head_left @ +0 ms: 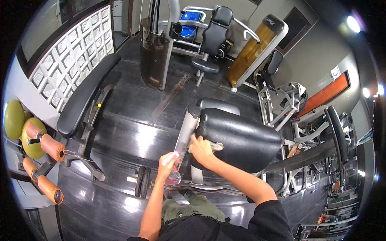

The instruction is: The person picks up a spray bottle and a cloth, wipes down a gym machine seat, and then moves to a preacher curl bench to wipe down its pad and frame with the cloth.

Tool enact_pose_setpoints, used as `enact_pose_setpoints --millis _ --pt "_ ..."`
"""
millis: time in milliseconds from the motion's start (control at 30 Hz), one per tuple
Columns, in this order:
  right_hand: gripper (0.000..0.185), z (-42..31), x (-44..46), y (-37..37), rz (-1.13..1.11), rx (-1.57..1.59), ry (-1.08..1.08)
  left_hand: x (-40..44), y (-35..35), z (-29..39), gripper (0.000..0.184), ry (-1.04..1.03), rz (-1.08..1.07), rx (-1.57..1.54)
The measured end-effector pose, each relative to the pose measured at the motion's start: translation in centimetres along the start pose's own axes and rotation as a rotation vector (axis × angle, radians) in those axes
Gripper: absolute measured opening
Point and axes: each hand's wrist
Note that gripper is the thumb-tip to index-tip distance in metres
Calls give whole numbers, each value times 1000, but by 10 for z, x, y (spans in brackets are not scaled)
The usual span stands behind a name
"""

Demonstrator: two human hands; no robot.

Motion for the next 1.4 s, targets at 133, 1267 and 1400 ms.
enact_pose_setpoints --millis 133,1267,1400 --pt "13 -13 -28 -18 -41 80 99 -4 -3 -4 21 33 31 64" --pt "14 -31 -76 -47 153 309 -32 -13 8 -10 23 106 9 50" --pt "30 1 -92 -31 284 498 -236 -10 9 -8 24 96 -25 91"
Point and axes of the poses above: each hand's wrist, its own x-axis towards the middle knuckle, its own y-axis out of the back of the hand, z = x × y, and after that the axes turned 3 degrees about -z, right-handed
